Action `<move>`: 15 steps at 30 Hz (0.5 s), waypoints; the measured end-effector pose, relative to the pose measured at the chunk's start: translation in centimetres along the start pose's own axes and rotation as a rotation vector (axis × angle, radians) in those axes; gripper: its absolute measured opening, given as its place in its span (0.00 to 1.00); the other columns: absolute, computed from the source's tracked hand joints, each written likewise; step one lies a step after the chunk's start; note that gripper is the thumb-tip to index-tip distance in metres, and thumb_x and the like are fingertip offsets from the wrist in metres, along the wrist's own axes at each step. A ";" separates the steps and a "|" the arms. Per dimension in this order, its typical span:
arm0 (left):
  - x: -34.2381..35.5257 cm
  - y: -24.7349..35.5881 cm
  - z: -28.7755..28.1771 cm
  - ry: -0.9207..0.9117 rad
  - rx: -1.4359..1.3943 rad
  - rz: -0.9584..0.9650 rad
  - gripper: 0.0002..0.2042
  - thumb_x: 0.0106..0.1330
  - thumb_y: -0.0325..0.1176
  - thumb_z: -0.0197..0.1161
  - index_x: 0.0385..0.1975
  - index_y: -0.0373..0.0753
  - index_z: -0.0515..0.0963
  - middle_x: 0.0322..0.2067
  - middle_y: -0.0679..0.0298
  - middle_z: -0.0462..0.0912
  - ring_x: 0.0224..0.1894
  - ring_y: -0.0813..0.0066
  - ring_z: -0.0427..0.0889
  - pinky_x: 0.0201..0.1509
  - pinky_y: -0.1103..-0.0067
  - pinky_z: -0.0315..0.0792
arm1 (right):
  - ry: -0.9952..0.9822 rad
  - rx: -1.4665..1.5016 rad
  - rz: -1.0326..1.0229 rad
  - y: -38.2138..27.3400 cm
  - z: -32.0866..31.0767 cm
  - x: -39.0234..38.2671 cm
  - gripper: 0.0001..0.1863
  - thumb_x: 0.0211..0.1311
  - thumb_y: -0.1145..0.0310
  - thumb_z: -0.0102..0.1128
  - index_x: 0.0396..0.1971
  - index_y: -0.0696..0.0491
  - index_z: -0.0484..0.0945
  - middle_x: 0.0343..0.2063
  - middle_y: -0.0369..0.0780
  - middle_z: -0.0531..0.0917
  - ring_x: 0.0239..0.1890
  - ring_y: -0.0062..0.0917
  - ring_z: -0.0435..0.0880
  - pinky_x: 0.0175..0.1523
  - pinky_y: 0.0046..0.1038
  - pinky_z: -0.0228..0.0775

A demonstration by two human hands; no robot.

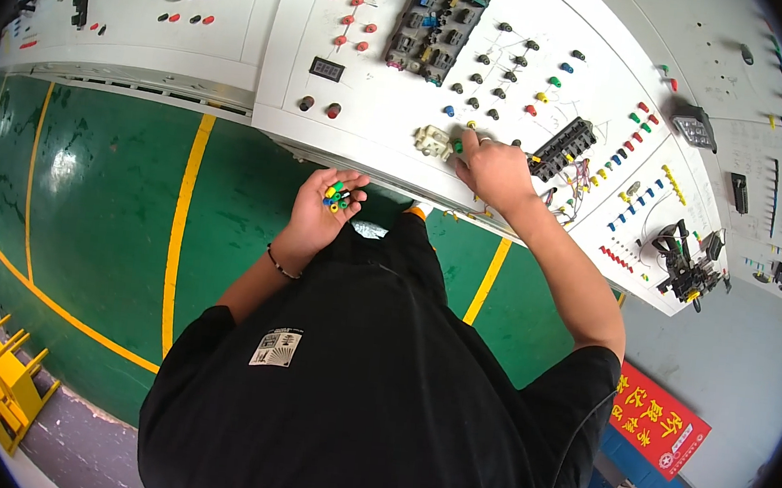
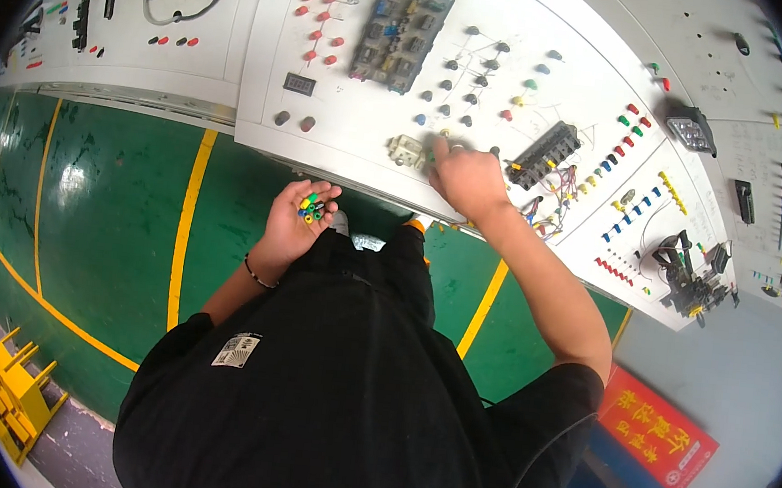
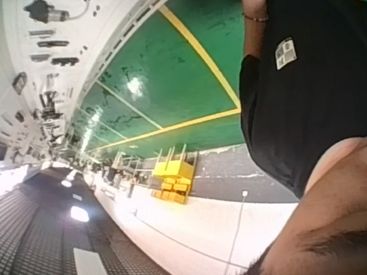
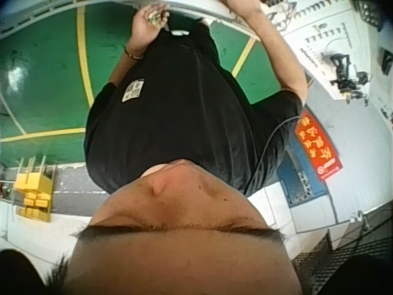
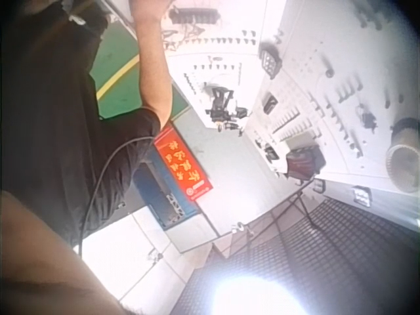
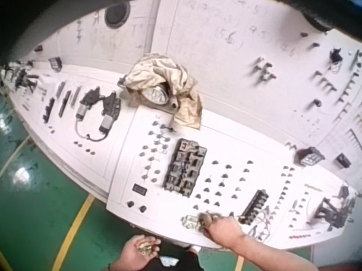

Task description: The person is connecting colored wires into specific terminals on a large diagnostic panel.

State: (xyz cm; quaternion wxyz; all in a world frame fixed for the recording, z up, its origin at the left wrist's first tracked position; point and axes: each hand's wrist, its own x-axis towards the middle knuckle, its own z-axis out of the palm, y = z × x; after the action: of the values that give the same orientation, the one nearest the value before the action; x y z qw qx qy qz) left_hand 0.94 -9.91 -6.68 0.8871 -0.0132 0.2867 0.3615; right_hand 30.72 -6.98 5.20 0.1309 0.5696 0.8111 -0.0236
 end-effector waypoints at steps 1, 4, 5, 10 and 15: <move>0.0 0.0 0.0 0.000 0.001 -0.001 0.18 0.73 0.42 0.46 0.43 0.34 0.78 0.44 0.55 0.83 0.39 0.66 0.81 0.44 0.75 0.76 | 0.076 0.044 0.015 -0.1 0.0 0.0 0.10 0.60 0.63 0.56 0.37 0.53 0.76 0.22 0.41 0.83 0.26 0.34 0.85 0.29 0.38 0.77; 0.0 -0.1 -0.1 -0.011 -0.001 -0.002 0.18 0.73 0.42 0.46 0.42 0.34 0.78 0.43 0.56 0.84 0.39 0.67 0.81 0.44 0.75 0.76 | -0.027 -0.087 -0.012 -0.3 0.1 0.1 0.10 0.60 0.63 0.57 0.35 0.53 0.76 0.22 0.41 0.83 0.26 0.35 0.85 0.29 0.37 0.76; 0.0 -0.1 -0.2 -0.007 -0.001 -0.005 0.17 0.73 0.42 0.46 0.41 0.34 0.78 0.43 0.56 0.84 0.39 0.67 0.81 0.44 0.75 0.76 | -0.012 -0.073 -0.028 -0.3 0.2 0.1 0.10 0.60 0.63 0.57 0.35 0.53 0.76 0.22 0.41 0.83 0.26 0.35 0.85 0.29 0.37 0.76; -0.1 -0.2 -0.3 -0.009 0.004 0.016 0.17 0.73 0.41 0.47 0.41 0.34 0.78 0.42 0.56 0.84 0.38 0.67 0.81 0.43 0.75 0.77 | 0.177 0.033 0.013 -0.2 0.8 -0.3 0.08 0.58 0.64 0.56 0.26 0.52 0.79 0.20 0.41 0.83 0.26 0.35 0.85 0.30 0.36 0.76; -0.1 -0.3 -0.2 0.004 0.003 0.009 0.16 0.73 0.40 0.47 0.40 0.34 0.78 0.41 0.56 0.84 0.37 0.67 0.81 0.42 0.75 0.77 | -0.025 -0.062 -0.055 0.2 1.0 0.0 0.10 0.62 0.60 0.56 0.32 0.52 0.78 0.20 0.41 0.82 0.25 0.35 0.84 0.28 0.37 0.75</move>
State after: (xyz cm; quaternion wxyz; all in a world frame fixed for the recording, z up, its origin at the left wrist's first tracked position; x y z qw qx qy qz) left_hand 0.92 -10.23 -6.85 0.8849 -0.0115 0.2892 0.3649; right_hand 31.07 -7.13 4.25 0.1577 0.5426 0.8250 -0.0092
